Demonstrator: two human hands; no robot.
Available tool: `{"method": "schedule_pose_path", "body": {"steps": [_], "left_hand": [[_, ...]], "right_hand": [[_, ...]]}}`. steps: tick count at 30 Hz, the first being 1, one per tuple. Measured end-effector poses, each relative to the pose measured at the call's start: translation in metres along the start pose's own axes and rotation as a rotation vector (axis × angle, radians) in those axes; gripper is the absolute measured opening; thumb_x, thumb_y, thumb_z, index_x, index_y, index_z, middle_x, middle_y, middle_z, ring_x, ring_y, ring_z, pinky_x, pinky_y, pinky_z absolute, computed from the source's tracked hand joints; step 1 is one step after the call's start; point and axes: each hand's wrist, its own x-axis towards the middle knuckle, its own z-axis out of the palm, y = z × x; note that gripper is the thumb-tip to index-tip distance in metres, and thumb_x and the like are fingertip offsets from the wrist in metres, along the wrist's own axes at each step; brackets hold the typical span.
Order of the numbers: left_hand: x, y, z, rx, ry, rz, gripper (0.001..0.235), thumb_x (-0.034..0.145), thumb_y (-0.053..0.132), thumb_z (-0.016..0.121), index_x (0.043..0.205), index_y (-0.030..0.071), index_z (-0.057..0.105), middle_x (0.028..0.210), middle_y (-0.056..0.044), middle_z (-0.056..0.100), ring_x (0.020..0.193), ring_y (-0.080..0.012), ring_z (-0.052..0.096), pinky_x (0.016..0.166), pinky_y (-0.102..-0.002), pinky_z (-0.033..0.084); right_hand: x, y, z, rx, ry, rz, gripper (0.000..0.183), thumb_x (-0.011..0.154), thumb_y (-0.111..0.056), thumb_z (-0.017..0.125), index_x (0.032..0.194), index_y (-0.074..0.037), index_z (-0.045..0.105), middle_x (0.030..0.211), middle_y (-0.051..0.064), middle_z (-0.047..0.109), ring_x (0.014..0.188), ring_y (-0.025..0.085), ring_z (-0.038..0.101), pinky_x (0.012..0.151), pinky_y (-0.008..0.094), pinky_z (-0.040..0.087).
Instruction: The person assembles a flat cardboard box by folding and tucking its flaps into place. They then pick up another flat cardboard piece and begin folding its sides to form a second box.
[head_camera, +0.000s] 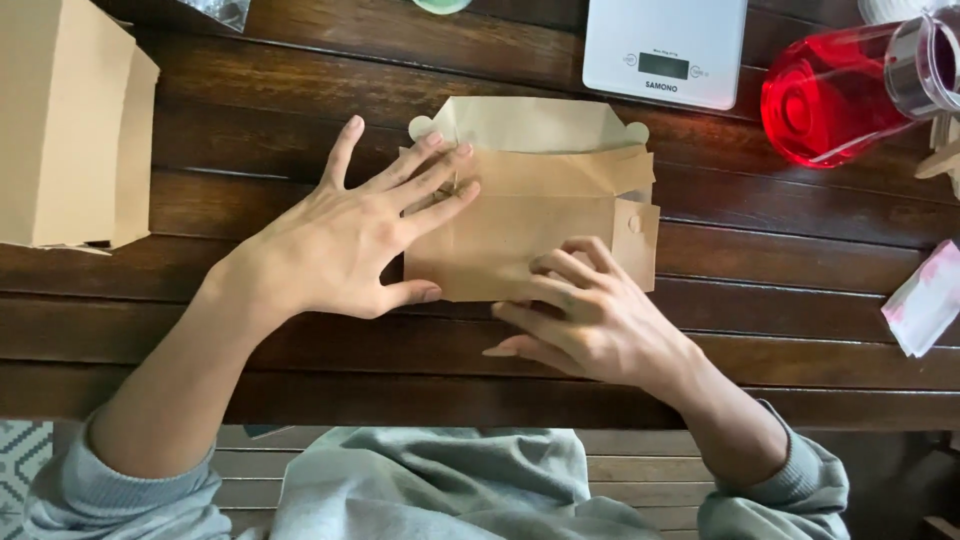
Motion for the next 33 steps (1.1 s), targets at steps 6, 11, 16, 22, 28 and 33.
{"method": "schedule_pose_path", "body": {"steps": [6, 11, 16, 22, 28, 33], "left_hand": [[0.0, 0.0, 0.002, 0.005, 0.014, -0.004, 0.102, 0.088, 0.068, 0.062, 0.163, 0.014, 0.021, 0.172, -0.011, 0.008, 0.157, -0.0273, 0.004, 0.111, -0.074, 0.0], [-0.001, 0.001, 0.003, 0.04, 0.039, 0.005, 0.1, 0.088, 0.068, 0.06, 0.163, 0.013, 0.023, 0.172, -0.011, 0.01, 0.157, -0.0289, 0.007, 0.113, -0.074, 0.002], [-0.001, 0.003, 0.0, 0.072, 0.039, 0.008, 0.101, 0.085, 0.065, 0.063, 0.162, 0.011, 0.025, 0.172, -0.01, 0.01, 0.158, -0.0269, 0.009, 0.114, -0.073, 0.005], [0.002, 0.005, -0.008, 0.081, 0.022, 0.016, 0.104, 0.081, 0.062, 0.069, 0.16, 0.01, 0.028, 0.173, -0.009, 0.013, 0.158, -0.0267, 0.009, 0.111, -0.075, 0.011], [0.002, 0.004, -0.008, 0.064, 0.003, 0.013, 0.105, 0.082, 0.063, 0.069, 0.161, 0.01, 0.026, 0.173, -0.01, 0.011, 0.159, -0.0278, 0.005, 0.11, -0.075, 0.01], [0.003, 0.004, -0.008, 0.072, -0.004, 0.019, 0.104, 0.082, 0.063, 0.069, 0.161, 0.01, 0.025, 0.173, -0.01, 0.01, 0.159, -0.0277, 0.005, 0.11, -0.075, 0.01]], "right_hand": [[0.004, -0.004, 0.02, -0.057, -0.058, -0.026, 0.051, 0.095, -0.05, 0.078, 0.128, -0.012, 0.07, 0.114, 0.005, 0.063, 0.103, 0.027, 0.061, 0.084, 0.043, 0.045], [0.008, -0.008, 0.022, -0.154, -0.056, -0.024, 0.055, 0.097, -0.055, 0.074, 0.13, -0.012, 0.067, 0.118, 0.007, 0.062, 0.092, 0.025, 0.058, 0.076, 0.04, 0.047], [0.006, -0.009, 0.014, -0.256, -0.066, -0.001, 0.057, 0.097, -0.061, 0.071, 0.133, -0.018, 0.065, 0.121, 0.007, 0.061, 0.095, 0.026, 0.06, 0.077, 0.041, 0.049], [-0.003, -0.005, -0.005, -0.234, -0.086, 0.072, 0.054, 0.093, -0.062, 0.073, 0.126, -0.02, 0.069, 0.119, 0.008, 0.06, 0.096, 0.026, 0.058, 0.08, 0.041, 0.046], [-0.016, 0.006, -0.019, -0.206, -0.162, 0.121, 0.052, 0.088, -0.063, 0.071, 0.123, -0.025, 0.072, 0.123, 0.006, 0.06, 0.101, 0.026, 0.054, 0.085, 0.043, 0.044], [-0.027, 0.015, -0.031, -0.171, -0.201, 0.165, 0.046, 0.088, -0.059, 0.07, 0.121, -0.026, 0.075, 0.119, 0.007, 0.063, 0.096, 0.026, 0.056, 0.082, 0.044, 0.044]]}}
